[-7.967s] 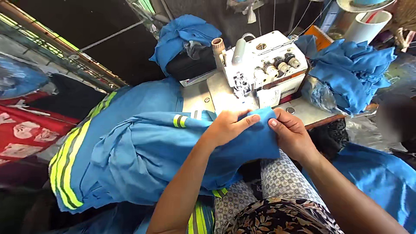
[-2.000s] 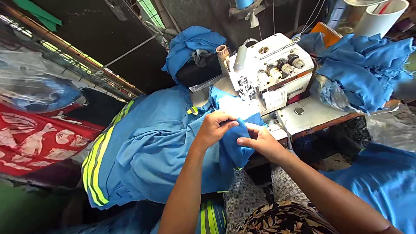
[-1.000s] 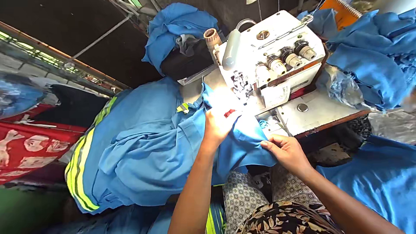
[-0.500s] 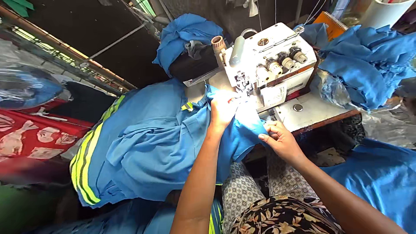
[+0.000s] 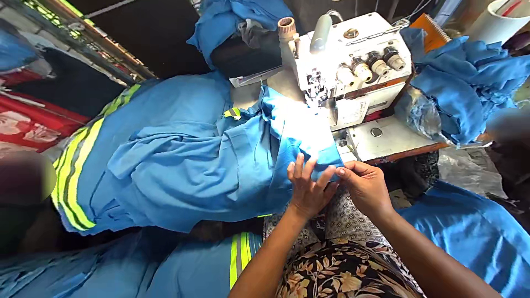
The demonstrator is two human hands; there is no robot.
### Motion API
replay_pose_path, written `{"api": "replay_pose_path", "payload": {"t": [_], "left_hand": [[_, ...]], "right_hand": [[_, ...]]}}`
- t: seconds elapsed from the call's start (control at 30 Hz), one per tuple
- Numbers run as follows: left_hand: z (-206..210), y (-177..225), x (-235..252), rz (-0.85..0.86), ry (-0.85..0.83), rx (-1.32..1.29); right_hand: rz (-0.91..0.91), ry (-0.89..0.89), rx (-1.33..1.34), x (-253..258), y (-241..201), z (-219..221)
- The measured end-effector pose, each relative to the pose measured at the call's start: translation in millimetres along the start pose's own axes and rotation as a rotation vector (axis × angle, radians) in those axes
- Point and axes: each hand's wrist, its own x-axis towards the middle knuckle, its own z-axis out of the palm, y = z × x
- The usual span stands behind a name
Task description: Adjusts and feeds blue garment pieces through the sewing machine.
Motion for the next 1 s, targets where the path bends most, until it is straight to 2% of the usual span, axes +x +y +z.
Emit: {"api": "replay_pose_path", "payload": {"t": [0.13, 0.27, 0.37, 0.47, 0.6, 0.7, 0.73, 0.83, 0.9, 1.0], "left_hand": [[1, -18, 21, -0.031, 0.007, 0.122], [-11, -40, 27, 0.084, -0.116, 0.116], [-18, -46, 42, 0.085, -0.210, 0.163], [-28, -49, 77, -0.001, -0.351, 0.196], [-40, -53, 136, -0.255, -0.724, 0.214], [-30, -68, 166, -0.312, -0.866, 0.224], [-26, -74, 175, -0.330, -0.918, 0.240], [-12, -94, 192, -0.379, -0.972, 0.244], [-6, -107, 200, -0.435, -0.973, 0.249], [-7, -132, 197, -0.444, -0.886, 0.291]], "right_hand": [[0.046, 0.045, 0.052, -9, 7, 3], [0.165, 0.086, 0.011, -7, 19, -2], [0.123, 0.078, -0.040, 17, 21, 2], [0.075, 0.064, -0.026, 50, 20, 13], [0.067, 0.087, -0.029, 79, 11, 30], [0.043, 0.152, -0.159, 81, 18, 33], [0.087, 0.173, -0.192, 81, 22, 32], [0.228, 0.269, -0.138, 89, 19, 23], [0.238, 0.211, -0.174, 86, 10, 13], [0.216, 0.048, -0.269, 66, 0, -4]]}}
